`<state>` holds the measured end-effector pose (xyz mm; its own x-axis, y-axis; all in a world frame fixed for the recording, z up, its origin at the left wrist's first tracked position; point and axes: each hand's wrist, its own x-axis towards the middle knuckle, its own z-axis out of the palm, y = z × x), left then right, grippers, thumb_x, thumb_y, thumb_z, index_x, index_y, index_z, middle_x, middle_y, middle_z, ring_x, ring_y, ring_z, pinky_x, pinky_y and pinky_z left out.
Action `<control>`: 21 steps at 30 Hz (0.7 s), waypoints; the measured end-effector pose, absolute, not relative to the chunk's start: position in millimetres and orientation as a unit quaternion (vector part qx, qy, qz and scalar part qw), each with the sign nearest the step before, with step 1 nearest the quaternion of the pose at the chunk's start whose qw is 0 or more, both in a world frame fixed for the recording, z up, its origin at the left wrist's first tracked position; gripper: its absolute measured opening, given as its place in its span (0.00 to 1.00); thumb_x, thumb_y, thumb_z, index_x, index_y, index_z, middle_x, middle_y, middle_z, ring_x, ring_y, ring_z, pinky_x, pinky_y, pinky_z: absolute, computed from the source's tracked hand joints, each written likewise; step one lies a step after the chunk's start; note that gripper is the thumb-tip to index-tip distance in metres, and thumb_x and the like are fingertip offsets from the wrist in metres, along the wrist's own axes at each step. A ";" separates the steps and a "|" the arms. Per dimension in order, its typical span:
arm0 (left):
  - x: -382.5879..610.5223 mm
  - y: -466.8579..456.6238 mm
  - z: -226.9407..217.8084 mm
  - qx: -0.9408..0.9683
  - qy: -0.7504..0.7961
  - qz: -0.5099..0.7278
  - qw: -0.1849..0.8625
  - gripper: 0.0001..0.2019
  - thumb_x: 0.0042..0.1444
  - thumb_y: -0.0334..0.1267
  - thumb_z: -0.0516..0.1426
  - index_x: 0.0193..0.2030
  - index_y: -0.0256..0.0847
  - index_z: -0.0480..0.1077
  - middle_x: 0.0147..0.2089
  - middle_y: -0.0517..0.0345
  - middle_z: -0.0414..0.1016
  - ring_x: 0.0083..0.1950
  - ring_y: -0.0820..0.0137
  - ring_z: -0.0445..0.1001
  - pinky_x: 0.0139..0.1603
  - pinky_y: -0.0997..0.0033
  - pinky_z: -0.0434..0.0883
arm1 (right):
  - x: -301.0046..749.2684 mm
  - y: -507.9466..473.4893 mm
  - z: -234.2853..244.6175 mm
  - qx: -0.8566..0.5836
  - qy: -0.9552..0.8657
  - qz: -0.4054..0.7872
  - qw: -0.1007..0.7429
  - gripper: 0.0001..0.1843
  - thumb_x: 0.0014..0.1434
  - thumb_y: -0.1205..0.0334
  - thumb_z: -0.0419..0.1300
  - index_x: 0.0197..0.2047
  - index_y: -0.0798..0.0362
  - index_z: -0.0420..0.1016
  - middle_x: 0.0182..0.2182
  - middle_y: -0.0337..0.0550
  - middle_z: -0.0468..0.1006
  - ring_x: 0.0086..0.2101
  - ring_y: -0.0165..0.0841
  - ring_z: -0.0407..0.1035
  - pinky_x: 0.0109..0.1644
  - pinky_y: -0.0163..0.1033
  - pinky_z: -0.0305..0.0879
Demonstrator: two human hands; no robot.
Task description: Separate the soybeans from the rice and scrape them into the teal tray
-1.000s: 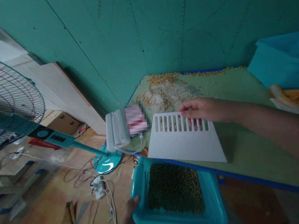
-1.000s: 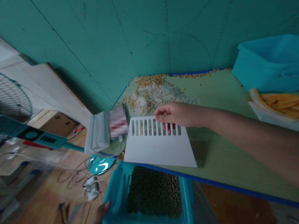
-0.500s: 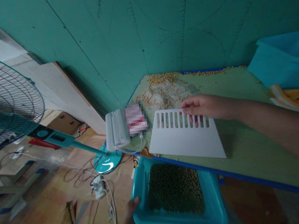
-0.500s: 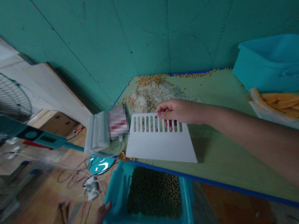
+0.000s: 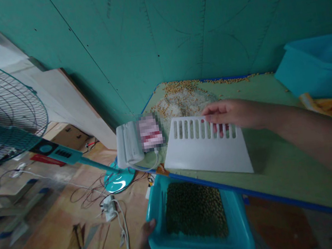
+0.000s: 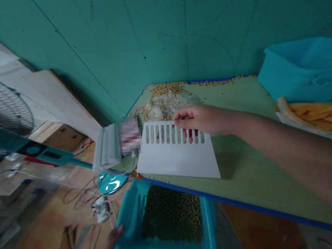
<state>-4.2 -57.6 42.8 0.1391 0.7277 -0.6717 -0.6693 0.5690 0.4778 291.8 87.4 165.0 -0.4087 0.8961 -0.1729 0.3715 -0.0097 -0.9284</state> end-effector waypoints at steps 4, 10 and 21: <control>3.0 -58.8 45.4 0.040 0.495 0.462 0.735 0.03 0.38 0.35 0.62 0.22 0.40 0.77 0.26 0.56 0.81 0.33 0.54 0.77 0.44 0.58 0.70 | 322.0 94.3 181.4 -0.497 -0.634 0.474 0.355 0.06 0.51 0.63 0.56 0.35 0.52 0.67 0.22 0.32 0.69 0.20 0.21 0.62 0.23 0.29 0.58; 28.2 -62.5 54.6 0.049 0.507 0.431 0.745 0.04 0.38 0.34 0.61 0.24 0.39 0.78 0.24 0.51 0.80 0.35 0.51 0.76 0.40 0.55 0.71 | 375.2 103.7 189.4 -0.589 -0.595 0.433 0.334 0.07 0.51 0.62 0.57 0.35 0.52 0.69 0.24 0.33 0.70 0.22 0.21 0.62 0.27 0.33 0.57; 35.5 -66.0 45.7 0.057 0.492 0.417 0.762 0.19 0.37 0.27 0.61 0.41 0.40 0.75 0.31 0.52 0.81 0.38 0.50 0.76 0.39 0.56 0.71 | 370.3 107.8 177.5 -0.586 -0.639 0.454 0.207 0.10 0.50 0.60 0.56 0.36 0.55 0.70 0.23 0.34 0.70 0.24 0.23 0.61 0.31 0.35 0.55</control>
